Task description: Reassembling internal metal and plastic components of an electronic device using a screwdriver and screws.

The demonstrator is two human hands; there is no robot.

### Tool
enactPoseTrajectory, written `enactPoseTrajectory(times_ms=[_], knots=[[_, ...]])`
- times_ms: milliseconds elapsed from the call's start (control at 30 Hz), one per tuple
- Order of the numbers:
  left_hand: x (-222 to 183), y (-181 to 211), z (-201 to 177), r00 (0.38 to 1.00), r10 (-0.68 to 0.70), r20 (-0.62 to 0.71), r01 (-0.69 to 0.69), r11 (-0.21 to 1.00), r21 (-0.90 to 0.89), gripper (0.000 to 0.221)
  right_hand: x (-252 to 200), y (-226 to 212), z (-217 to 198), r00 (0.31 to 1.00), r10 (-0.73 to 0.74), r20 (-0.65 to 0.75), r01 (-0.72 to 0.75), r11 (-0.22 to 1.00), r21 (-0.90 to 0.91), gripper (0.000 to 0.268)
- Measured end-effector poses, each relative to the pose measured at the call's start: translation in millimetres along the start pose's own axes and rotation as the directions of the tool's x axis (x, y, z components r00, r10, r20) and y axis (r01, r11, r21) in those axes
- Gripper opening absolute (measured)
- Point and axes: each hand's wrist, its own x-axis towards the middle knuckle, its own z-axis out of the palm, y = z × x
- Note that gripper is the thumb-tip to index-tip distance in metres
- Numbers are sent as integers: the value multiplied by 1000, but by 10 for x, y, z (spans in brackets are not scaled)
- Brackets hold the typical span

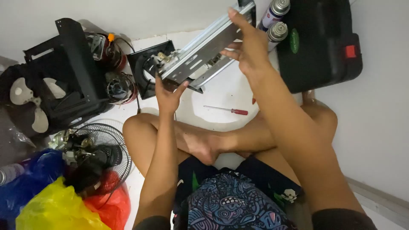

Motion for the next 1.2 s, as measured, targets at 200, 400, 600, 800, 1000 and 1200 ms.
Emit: enactPoseTrajectory(times_ms=[200, 400, 600, 800, 1000, 1200], knots=[[171, -57, 33, 998, -44, 40, 45, 999, -16, 67, 109, -90, -226, 991, 123, 54, -125, 992, 24, 77], [413, -28, -4, 978, -182, 105, 188, 981, -55, 63, 195, -133, -703, 978, 71, 195, -4, 945, -328, 36], [676, 67, -28, 879, -453, 148, 471, 874, -122, 51, 308, 296, -1498, 907, -370, 202, 415, 697, -586, 17], [798, -259, -38, 863, -479, 162, 491, 870, -46, 71, 323, 904, -1867, 940, -229, 253, 339, 538, -772, 36], [944, -462, 77, 815, -539, 214, 538, 840, 68, 76, 313, 1248, -1993, 948, -202, 247, 318, 542, -778, 35], [1100, -577, 313, 746, -627, 225, 602, 779, 174, 83, 343, 1524, -2159, 954, -143, 264, 300, 464, -834, 41]])
